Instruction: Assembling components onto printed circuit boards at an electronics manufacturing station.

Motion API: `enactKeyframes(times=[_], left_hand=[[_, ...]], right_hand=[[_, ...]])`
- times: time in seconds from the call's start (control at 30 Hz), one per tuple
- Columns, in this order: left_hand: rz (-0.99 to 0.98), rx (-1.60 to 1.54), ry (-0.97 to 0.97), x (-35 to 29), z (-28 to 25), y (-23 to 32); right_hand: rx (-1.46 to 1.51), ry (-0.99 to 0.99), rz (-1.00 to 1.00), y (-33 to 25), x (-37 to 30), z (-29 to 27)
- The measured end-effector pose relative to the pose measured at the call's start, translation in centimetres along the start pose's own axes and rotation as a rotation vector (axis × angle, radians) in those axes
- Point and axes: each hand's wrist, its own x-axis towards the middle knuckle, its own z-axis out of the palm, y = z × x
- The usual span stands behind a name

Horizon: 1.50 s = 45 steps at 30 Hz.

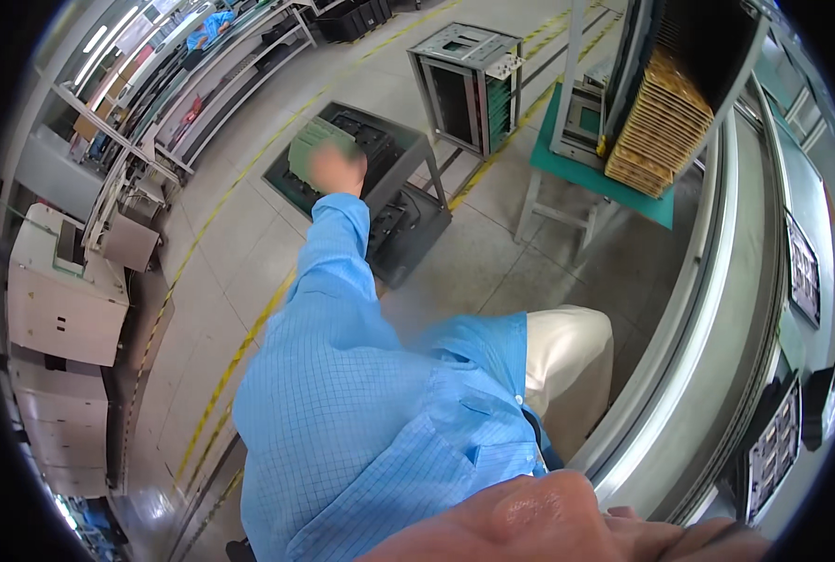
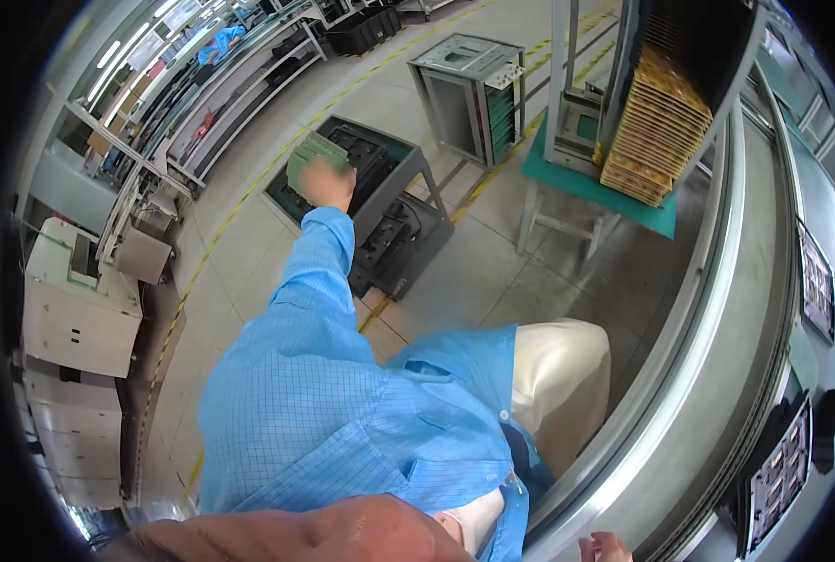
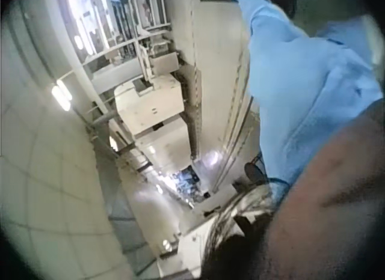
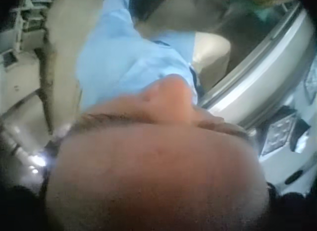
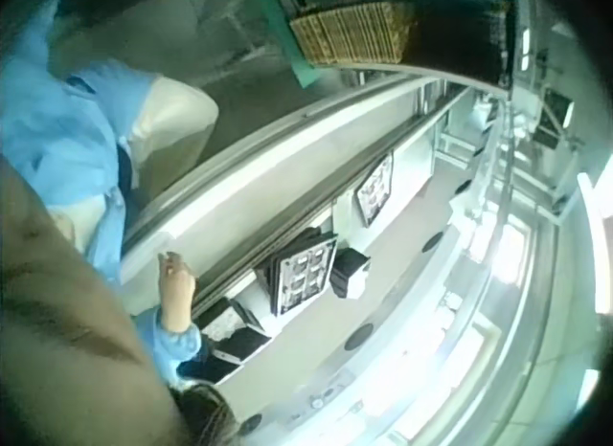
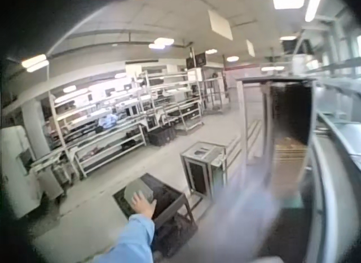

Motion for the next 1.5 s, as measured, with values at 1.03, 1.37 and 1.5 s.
enactKeyframes(times=[1.03, 1.37, 1.5], left_hand=[[0.142, -0.509, -0.246, 8.1, -17.6, -6.2], [1.425, -0.921, -0.452, -4.8, -21.6, 11.0], [1.655, -1.371, -0.679, -16.1, -22.3, 31.1]], right_hand=[[0.880, -0.387, 0.710, 2.3, 12.2, 1.2], [0.934, -0.299, 0.702, 2.6, 10.6, 1.8], [0.983, -0.153, 0.823, 1.7, 6.3, 3.0]])
